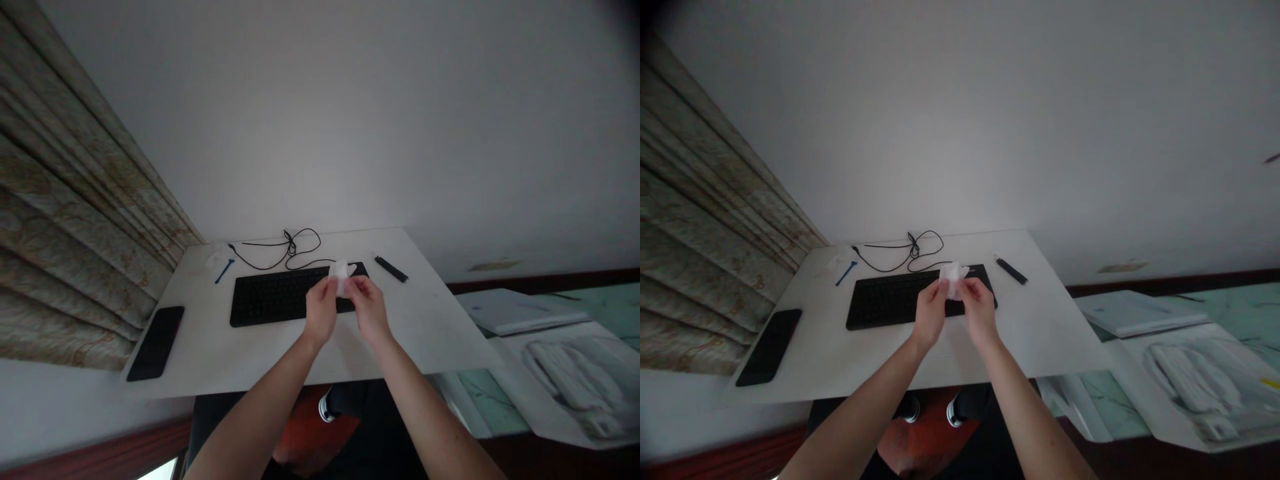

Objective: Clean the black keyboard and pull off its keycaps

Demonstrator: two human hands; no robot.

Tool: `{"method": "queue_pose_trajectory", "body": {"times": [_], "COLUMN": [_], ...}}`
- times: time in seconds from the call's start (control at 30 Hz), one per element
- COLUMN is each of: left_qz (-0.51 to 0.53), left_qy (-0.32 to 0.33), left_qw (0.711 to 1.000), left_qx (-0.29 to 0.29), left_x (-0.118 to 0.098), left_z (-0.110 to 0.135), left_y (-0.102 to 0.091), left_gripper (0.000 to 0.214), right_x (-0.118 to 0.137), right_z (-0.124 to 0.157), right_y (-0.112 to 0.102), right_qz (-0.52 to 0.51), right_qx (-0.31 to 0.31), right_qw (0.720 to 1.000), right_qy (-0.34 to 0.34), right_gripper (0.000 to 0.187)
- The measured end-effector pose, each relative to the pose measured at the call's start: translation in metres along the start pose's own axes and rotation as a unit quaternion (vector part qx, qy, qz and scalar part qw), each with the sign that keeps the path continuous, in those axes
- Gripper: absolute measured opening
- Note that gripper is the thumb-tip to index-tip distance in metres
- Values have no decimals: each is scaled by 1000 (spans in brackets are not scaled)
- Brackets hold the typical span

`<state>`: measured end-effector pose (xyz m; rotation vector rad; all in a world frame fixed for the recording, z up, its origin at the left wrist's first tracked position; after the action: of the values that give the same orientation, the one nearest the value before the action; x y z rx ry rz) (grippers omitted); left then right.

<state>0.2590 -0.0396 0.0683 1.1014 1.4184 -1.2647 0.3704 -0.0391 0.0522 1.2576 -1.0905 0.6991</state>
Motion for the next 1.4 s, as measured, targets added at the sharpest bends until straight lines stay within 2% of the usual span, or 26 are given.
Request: {"method": "queue_pose_trajectory", "body": {"times": [0.13,0.27,0.37,0.47,0.5,0.6,0.67,0.73,0.83,0.97,1.03,1.1,1.2,1.3,1.33,1.4], "left_qz": [62,85,90,32,-12,-149,-204,-220,-155,-18,-47,-121,-209,-267,-291,-341], "left_qy": [-44,-71,-79,-51,-29,44,68,65,16,-70,-72,-49,3,50,60,69], "left_qw": [997,993,992,998,999,985,973,970,985,992,993,990,978,957,947,923], "left_qx": [-30,-32,-26,9,28,73,82,82,80,101,81,56,1,-98,-125,-164], "left_x": [7,-1,-11,-22,-26,-38,-42,-42,-31,-10,-2,5,16,34,42,61], "left_z": [7,14,18,23,24,28,27,23,11,-1,-5,-9,-10,-8,-6,-1], "left_y": [-21,-38,-51,-63,-67,-77,-84,-90,-95,-87,-83,-82,-94,-132,-148,-184], "left_gripper": [39,41,41,39,38,35,34,36,39,40,40,39,28,22,22,21], "right_x": [-5,-9,-10,-10,-11,-15,-18,-21,-27,-32,-33,-33,-33,-34,-34,-34], "right_z": [10,18,31,48,53,65,68,68,67,70,71,73,72,65,61,51], "right_y": [-3,5,10,11,11,10,7,4,3,14,23,32,36,28,26,25], "right_qz": [-96,-166,-157,-76,-42,9,-6,-50,-129,-173,-169,-159,-151,-122,-96,-16], "right_qx": [-10,41,72,91,102,141,114,58,21,57,103,141,139,86,62,38], "right_qw": [994,978,976,986,987,981,984,987,972,944,937,931,924,937,951,982], "right_qy": [49,123,132,118,118,136,139,140,194,275,287,298,324,315,287,187], "right_gripper": [34,41,63,81,78,52,41,37,45,60,60,57,52,52,51,50]}}
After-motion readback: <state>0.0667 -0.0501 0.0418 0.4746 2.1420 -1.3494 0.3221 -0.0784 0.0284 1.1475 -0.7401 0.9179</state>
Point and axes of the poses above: each hand's wrist, its own z-axis away from the middle knuckle, its own y-axis out of the palm, x = y × z, the point moved 2 cm from there along -z, towards the middle knuckle, and after that the axes turned 11 degrees about -z, right-handed, at the moved point
